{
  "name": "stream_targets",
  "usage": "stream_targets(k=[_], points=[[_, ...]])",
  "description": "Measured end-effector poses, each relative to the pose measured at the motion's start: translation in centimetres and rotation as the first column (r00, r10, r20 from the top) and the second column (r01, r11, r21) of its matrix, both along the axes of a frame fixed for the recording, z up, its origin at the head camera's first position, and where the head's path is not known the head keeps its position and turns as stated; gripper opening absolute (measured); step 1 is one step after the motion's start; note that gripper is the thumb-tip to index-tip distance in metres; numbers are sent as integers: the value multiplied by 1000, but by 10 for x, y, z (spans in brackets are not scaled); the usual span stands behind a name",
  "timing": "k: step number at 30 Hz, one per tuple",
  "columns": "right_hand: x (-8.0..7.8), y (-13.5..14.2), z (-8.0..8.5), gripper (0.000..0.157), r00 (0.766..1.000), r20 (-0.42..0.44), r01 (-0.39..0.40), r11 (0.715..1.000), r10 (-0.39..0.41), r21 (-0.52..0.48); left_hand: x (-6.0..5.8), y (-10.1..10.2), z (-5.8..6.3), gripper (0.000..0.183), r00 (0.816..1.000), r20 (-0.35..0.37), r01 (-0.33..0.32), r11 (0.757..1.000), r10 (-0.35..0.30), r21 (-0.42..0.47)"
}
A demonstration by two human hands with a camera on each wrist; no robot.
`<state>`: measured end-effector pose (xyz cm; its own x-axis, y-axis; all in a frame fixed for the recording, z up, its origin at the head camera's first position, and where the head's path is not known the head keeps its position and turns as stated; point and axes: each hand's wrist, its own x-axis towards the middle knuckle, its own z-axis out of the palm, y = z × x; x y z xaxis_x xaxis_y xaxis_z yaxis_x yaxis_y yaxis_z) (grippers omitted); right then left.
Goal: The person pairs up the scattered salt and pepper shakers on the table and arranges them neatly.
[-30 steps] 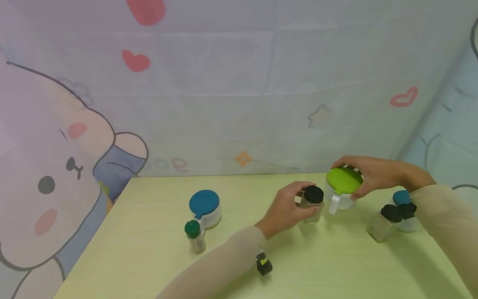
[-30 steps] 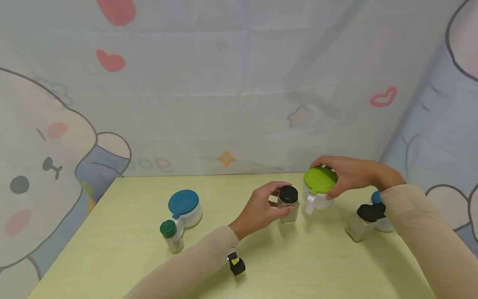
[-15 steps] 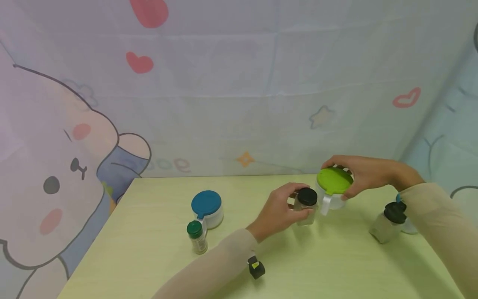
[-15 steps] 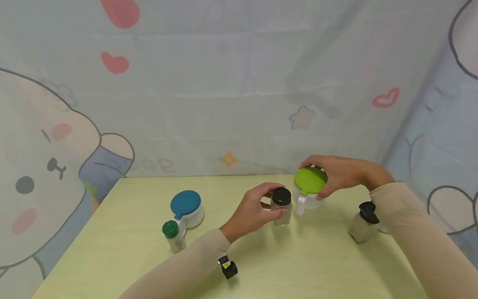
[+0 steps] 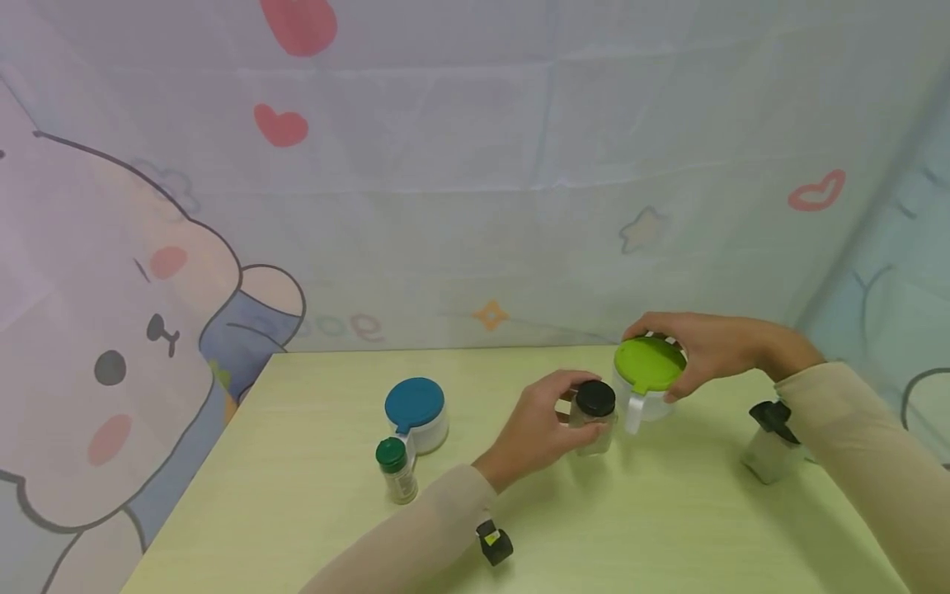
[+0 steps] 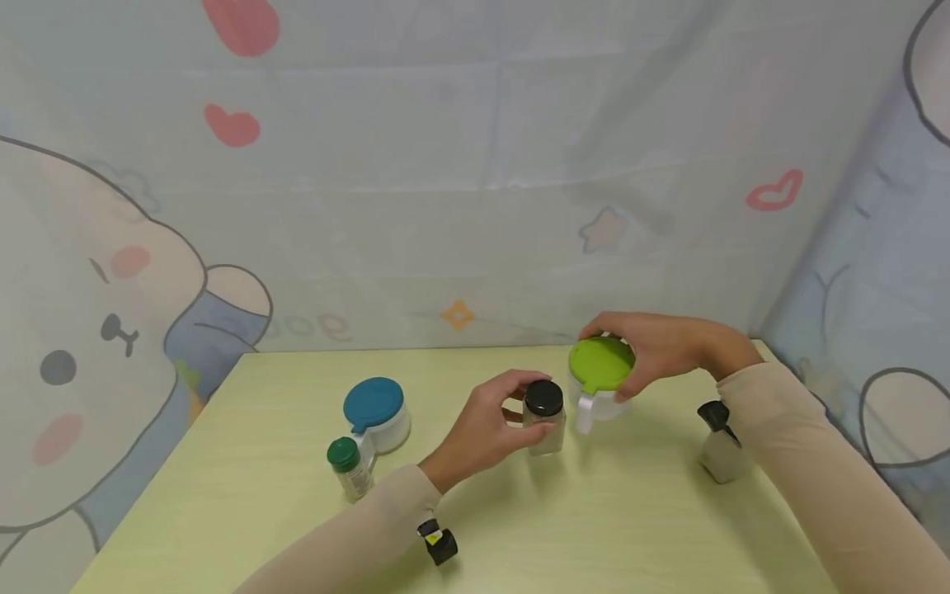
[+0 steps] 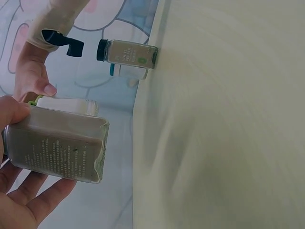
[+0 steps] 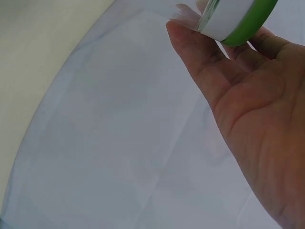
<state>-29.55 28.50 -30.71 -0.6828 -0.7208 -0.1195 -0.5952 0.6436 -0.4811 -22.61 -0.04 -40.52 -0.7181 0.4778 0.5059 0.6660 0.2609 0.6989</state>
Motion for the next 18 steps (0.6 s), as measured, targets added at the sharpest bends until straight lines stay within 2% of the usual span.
stream_targets(k=[4, 11, 18], points=[[0, -7, -1, 78, 1000, 21, -16, 1000, 16, -16, 3, -6, 0, 52, 1000, -4, -14, 1000, 14, -8], [-1, -17, -4, 78, 999, 25, -33, 999, 34, -27, 7, -16, -1, 54, 999, 52, -16, 1000, 16, 16], [-3, -25, -7, 77, 998, 19, -53, 998, 53, -27, 9, -26, -3, 54, 998, 42, -42, 999, 42, -2]])
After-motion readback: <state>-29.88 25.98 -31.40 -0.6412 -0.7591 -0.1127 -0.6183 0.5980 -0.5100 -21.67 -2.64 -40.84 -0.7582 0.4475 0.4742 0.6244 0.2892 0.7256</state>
